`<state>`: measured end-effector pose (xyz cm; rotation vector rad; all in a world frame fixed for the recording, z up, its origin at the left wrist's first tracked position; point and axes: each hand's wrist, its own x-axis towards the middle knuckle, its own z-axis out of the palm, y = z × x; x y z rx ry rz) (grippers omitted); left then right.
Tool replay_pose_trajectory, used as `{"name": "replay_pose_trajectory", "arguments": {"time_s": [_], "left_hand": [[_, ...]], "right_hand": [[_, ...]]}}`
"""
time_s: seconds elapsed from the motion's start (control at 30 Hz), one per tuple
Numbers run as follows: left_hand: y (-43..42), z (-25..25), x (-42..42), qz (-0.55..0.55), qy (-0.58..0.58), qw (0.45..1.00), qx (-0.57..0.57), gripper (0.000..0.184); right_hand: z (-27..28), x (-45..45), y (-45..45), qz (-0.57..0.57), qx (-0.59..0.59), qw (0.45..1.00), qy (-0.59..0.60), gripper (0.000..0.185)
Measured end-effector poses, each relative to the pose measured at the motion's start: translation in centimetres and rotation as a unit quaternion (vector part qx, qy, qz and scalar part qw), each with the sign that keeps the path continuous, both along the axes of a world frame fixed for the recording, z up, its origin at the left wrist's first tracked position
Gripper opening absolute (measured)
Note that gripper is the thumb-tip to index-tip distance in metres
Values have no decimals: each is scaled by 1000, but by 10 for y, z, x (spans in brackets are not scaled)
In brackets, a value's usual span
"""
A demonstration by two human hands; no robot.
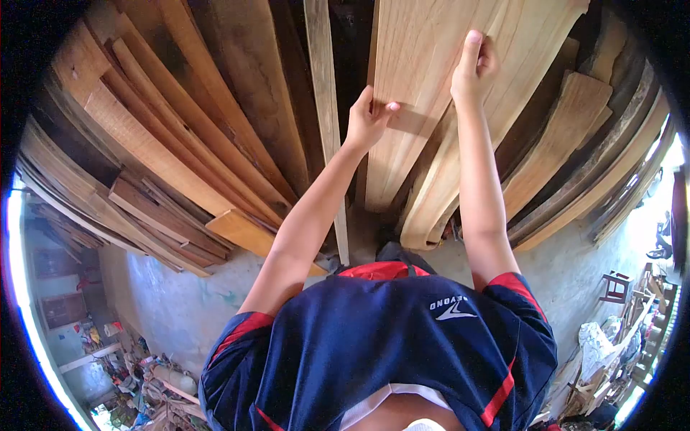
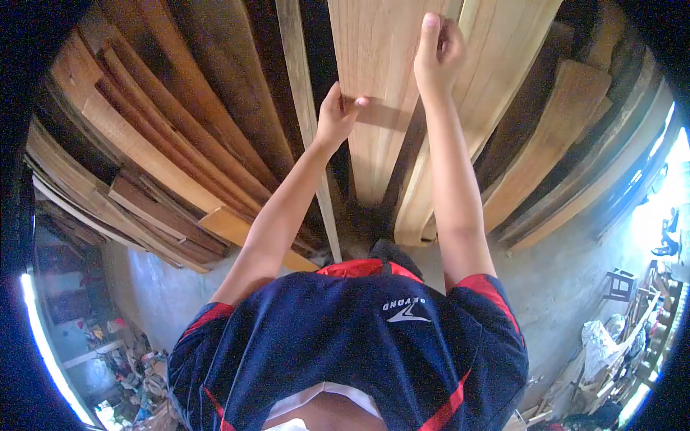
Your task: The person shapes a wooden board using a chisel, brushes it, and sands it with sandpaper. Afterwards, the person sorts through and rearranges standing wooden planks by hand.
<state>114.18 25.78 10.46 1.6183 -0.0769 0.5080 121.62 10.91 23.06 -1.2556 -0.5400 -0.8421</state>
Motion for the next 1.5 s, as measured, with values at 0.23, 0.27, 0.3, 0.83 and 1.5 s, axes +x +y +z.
{"name": "replay_pose_trajectory", "arguments": {"time_s": [0.23,0.27,0.3,0.83,1.5], "left_hand": [[10,-5,44,-8,63,997,-34,26],[8,2,45,10,41,999,-33,22],[10,7,51,21,64,997,-29,24],[46,-46,166,117,156,965,176,39],[92,155,129,349,-261,731,525,47]], "right_hand": [[-10,41,14,-63,-21,997,34,28],[-12,49,20,-75,-7,997,30,27],[-13,58,24,-90,-21,995,25,27],[-30,150,43,-63,-55,982,169,47],[-99,41,55,-143,-233,950,151,64]]}}
